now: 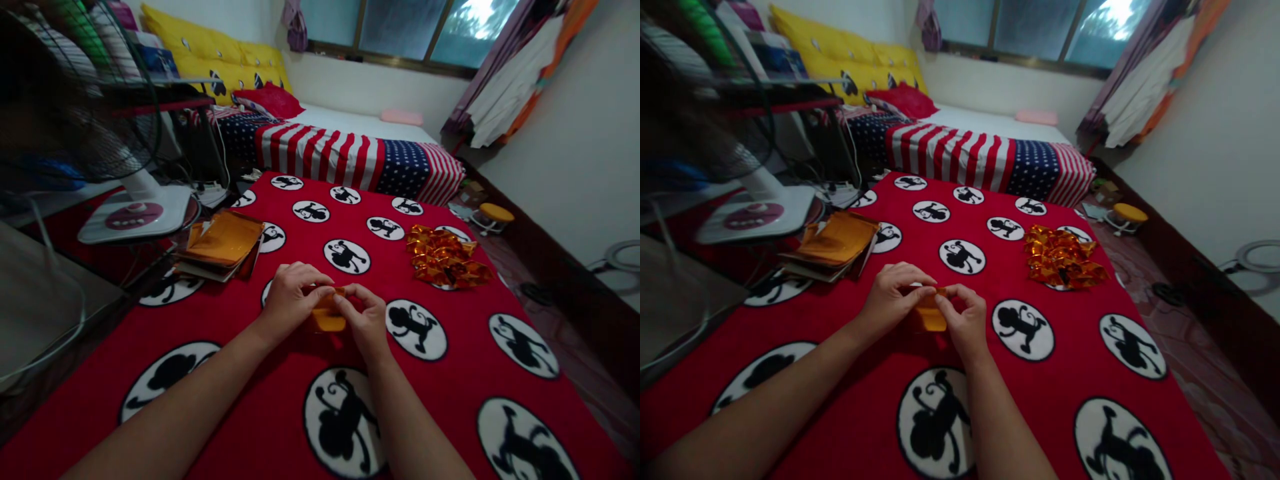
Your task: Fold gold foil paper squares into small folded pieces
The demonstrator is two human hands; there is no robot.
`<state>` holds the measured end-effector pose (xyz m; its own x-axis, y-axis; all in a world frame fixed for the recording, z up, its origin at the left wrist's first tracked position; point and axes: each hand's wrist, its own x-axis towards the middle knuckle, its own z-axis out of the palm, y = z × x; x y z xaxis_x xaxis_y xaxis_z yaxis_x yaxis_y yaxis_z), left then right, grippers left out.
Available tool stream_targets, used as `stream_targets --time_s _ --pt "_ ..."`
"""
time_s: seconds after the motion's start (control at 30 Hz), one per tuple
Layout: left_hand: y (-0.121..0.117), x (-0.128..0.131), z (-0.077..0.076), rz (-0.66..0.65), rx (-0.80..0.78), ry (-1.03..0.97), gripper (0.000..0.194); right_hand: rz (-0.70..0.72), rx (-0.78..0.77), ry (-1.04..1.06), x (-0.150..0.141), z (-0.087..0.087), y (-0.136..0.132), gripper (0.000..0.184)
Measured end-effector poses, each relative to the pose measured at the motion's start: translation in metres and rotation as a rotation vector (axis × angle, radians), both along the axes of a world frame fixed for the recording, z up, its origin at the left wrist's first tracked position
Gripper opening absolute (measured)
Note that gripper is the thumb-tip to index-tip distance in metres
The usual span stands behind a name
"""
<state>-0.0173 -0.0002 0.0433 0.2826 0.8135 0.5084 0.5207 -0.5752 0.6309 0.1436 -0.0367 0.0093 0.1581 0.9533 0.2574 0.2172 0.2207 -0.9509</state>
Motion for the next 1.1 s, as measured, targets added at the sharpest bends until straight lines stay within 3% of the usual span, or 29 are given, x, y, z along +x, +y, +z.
stream_targets --time_s 0.37,0.7,0.9,1.1 --pt "0.002 -0.002 0.003 -0.111 -0.185 -0.102 0.006 0.03 -0.009 0.06 0.001 -0.002 0.001 0.015" --pt "0.001 0.0 0.001 -0.078 -0.142 -0.072 0.01 0.002 0.096 0.021 0.002 -0.004 0.002 0.012" --pt "0.001 -0.001 -0.003 -0.085 -0.126 -0.046 0.01 -0.021 0.157 -0.109 -0.001 0.004 0.0 0.008" --pt "0.001 -0.002 -0.004 -0.066 -0.069 0.064 0.009 -0.031 0.326 -0.383 0.004 0.013 0.0 0.012"
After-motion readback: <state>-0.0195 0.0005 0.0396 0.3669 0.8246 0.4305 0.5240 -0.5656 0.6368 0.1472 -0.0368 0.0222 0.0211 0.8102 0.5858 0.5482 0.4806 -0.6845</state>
